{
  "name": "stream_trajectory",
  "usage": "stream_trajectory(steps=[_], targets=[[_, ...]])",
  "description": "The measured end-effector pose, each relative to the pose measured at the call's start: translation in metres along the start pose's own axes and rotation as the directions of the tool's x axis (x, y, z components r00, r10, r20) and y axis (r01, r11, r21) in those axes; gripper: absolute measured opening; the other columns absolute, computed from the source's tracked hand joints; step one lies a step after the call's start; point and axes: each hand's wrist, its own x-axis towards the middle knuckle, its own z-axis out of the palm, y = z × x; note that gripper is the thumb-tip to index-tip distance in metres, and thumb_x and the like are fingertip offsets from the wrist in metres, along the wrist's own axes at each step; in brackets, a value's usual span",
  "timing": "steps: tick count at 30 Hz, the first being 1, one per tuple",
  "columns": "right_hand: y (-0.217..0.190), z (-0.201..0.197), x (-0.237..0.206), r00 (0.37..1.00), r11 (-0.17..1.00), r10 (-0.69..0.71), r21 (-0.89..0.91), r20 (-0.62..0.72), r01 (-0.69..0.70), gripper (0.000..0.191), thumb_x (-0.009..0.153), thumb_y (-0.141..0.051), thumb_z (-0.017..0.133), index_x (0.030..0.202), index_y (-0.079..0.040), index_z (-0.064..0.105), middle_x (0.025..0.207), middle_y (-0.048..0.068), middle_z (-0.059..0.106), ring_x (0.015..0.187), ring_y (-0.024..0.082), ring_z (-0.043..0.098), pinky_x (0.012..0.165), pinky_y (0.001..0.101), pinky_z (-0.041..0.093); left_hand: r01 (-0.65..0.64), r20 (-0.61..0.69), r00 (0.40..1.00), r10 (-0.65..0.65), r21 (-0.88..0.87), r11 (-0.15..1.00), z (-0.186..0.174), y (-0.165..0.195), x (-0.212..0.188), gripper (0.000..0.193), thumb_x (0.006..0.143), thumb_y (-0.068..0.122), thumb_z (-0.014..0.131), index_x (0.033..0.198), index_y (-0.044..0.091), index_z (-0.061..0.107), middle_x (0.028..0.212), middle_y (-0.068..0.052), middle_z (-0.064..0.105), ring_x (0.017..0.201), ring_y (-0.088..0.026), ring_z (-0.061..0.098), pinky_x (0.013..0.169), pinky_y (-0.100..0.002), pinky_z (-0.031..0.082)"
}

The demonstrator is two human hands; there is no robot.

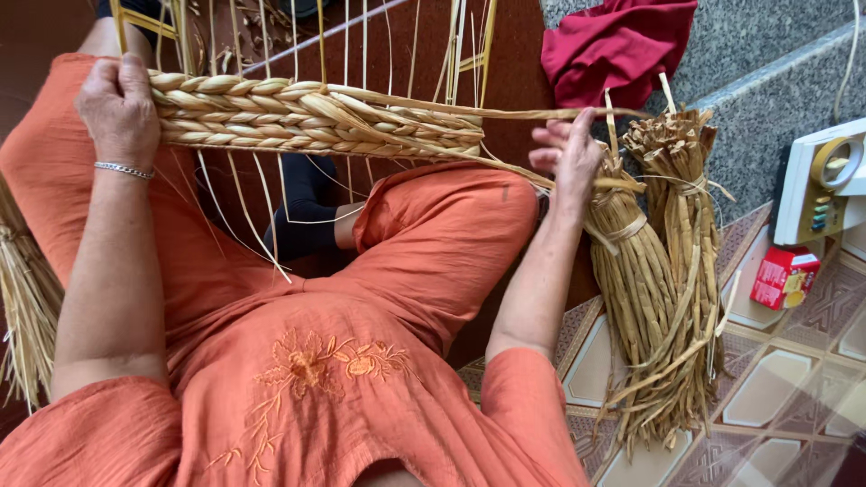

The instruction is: The person weaves a basket by hand, interlacing dried plant strips through a metal frame. They repeatedly pull and tuck the strips to form a tight woven pattern along the basket's edge.

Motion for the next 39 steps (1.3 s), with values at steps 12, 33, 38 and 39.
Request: stream_trajectory(steps=[12, 33, 38, 39], targets=[[-0.008, 0.137, -0.045, 0.220, -0.128, -0.737, -0.452, 0.639, 0.883, 0.046, 0.090, -0.044, 0.077, 0.113, -0.004, 0.072, 0.109, 0.010, 0.068, 0.107, 0.027, 0.059, 0.096, 0.0432, 0.050, 0.410, 0.158, 0.898, -0.411, -0.640, 0.650, 0.018, 0.016, 0.026, 0.029, 0.115, 0.022, 0.055, 0.094, 0.008, 0.070, 0.086, 0.001, 0.073, 0.072, -0.007, 0.068, 0.067, -0.023, 0.058], [-0.011, 0.136, -0.045, 0.206, -0.359, -0.521, -0.432, 0.828, 0.827, 0.035, 0.105, -0.023, 0.070, 0.075, -0.013, 0.055, 0.061, 0.000, 0.049, 0.056, 0.014, 0.050, 0.043, 0.0307, 0.041, 0.113, -0.090, 0.988, -0.123, -0.113, 0.987, 0.029, -0.015, 0.000, 0.043, 0.120, 0.023, 0.054, 0.085, -0.001, 0.061, 0.072, -0.005, 0.060, 0.062, -0.013, 0.052, 0.057, -0.035, 0.043], [0.012, 0.117, -0.047, 0.168, -0.261, -0.478, -0.322, 0.862, 0.910, 0.043, 0.110, -0.034, 0.060, 0.074, -0.013, 0.051, 0.051, -0.002, 0.044, 0.042, 0.008, 0.043, 0.034, 0.0263, 0.036, 0.106, -0.039, 0.994, -0.105, 0.038, 0.994, 0.027, -0.018, 0.002, 0.047, 0.122, 0.024, 0.052, 0.083, -0.001, 0.059, 0.069, -0.010, 0.059, 0.058, -0.019, 0.052, 0.053, -0.038, 0.041], [0.015, 0.114, -0.047, 0.174, -0.242, -0.472, -0.316, 0.864, 0.917, 0.042, 0.111, -0.033, 0.060, 0.075, -0.013, 0.051, 0.052, -0.002, 0.046, 0.043, 0.009, 0.044, 0.036, 0.0264, 0.038, 0.075, -0.048, 0.996, -0.073, 0.039, 0.996, 0.026, -0.018, 0.002, 0.046, 0.122, 0.024, 0.052, 0.084, -0.001, 0.061, 0.070, -0.010, 0.061, 0.059, -0.019, 0.053, 0.054, -0.038, 0.043]])
